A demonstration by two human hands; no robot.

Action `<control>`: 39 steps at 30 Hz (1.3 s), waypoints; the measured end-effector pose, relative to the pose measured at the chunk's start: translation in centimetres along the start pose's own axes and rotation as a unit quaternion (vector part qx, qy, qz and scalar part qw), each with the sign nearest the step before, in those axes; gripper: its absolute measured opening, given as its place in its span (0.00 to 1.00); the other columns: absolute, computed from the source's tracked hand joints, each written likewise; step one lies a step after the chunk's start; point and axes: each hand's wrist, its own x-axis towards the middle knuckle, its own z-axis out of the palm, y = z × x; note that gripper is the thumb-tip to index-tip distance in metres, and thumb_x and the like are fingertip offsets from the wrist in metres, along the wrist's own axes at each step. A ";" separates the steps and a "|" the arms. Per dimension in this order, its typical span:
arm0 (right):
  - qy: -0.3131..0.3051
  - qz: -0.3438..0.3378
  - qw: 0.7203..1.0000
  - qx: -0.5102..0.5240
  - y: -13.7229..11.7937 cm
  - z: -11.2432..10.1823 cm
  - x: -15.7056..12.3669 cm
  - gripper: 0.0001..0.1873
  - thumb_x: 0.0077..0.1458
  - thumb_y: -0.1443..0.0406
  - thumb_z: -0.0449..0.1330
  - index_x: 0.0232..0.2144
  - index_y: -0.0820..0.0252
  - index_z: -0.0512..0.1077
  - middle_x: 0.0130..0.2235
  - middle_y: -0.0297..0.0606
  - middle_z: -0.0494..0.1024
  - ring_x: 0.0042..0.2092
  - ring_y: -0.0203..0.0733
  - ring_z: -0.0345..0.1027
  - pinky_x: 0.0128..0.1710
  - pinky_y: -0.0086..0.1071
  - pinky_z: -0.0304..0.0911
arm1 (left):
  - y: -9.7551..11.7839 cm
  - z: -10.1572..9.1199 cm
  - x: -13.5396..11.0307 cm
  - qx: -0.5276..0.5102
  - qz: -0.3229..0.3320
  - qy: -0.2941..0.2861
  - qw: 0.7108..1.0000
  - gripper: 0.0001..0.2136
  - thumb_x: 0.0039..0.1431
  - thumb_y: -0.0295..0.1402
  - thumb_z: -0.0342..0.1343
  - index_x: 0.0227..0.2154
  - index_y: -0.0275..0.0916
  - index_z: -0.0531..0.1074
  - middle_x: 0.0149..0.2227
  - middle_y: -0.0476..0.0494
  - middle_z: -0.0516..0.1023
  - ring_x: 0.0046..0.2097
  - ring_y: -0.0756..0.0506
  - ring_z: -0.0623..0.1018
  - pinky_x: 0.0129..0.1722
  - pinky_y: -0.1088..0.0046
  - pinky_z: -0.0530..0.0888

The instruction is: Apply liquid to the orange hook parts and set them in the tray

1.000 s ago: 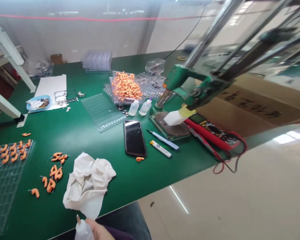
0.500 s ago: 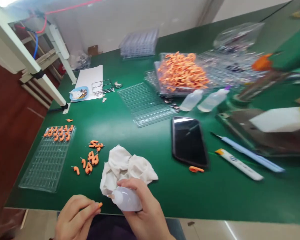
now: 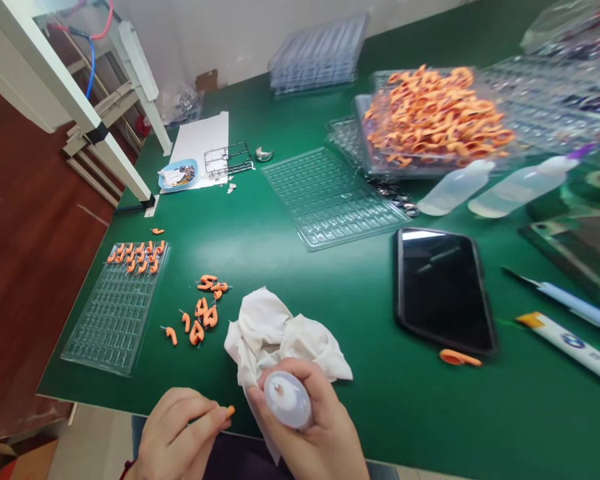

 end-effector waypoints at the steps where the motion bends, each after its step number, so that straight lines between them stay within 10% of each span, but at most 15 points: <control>1: 0.002 0.008 1.000 0.007 -0.1 0.1 0.0 0.11 0.55 0.56 0.64 0.34 0.50 0.66 0.31 0.28 0.74 0.31 0.39 0.68 0.32 0.26 0.66 | 0.0 0.1 0.0 -0.003 -0.005 -0.001 1.000 0.09 0.61 0.19 0.54 0.41 0.34 0.74 0.33 0.44 0.79 0.35 0.48 0.77 0.33 0.73 0.76; 10: -0.010 0.023 0.997 0.070 -0.3 0.0 0.0 0.09 0.53 0.60 0.66 0.33 0.49 0.68 0.31 0.28 0.73 0.32 0.38 0.67 0.32 0.25 0.65 | 0.6 0.5 0.3 -0.018 -0.027 0.015 0.999 0.06 0.60 0.18 0.54 0.36 0.35 0.72 0.31 0.45 0.79 0.32 0.49 0.76 0.33 0.73 0.74; 15: -0.042 -0.052 0.993 0.093 0.6 1.0 -0.6 0.07 0.55 0.63 0.66 0.32 0.49 0.69 0.29 0.27 0.74 0.35 0.38 0.69 0.48 0.30 0.62 | 1.0 1.4 0.5 -0.016 -0.048 -0.010 0.999 0.07 0.60 0.19 0.52 0.30 0.36 0.68 0.27 0.46 0.76 0.29 0.49 0.75 0.30 0.73 0.72; 21: 0.000 -0.011 0.999 0.047 1.6 0.9 -0.3 0.09 0.56 0.60 0.66 0.36 0.51 0.68 0.33 0.31 0.75 0.35 0.38 0.69 0.34 0.26 0.64 | 1.3 1.5 0.7 -0.028 -0.029 0.039 0.998 0.08 0.60 0.19 0.52 0.29 0.38 0.65 0.26 0.47 0.76 0.27 0.50 0.73 0.28 0.74 0.71; 39: -0.033 -0.022 0.997 0.059 3.0 -1.4 1.1 0.12 0.53 0.59 0.68 0.36 0.53 0.71 0.35 0.34 0.77 0.38 0.41 0.74 0.39 0.24 0.70 | 1.2 -0.5 1.3 -0.064 -0.083 0.044 0.993 0.05 0.58 0.22 0.60 0.33 0.38 0.73 0.26 0.48 0.76 0.28 0.51 0.74 0.28 0.77 0.72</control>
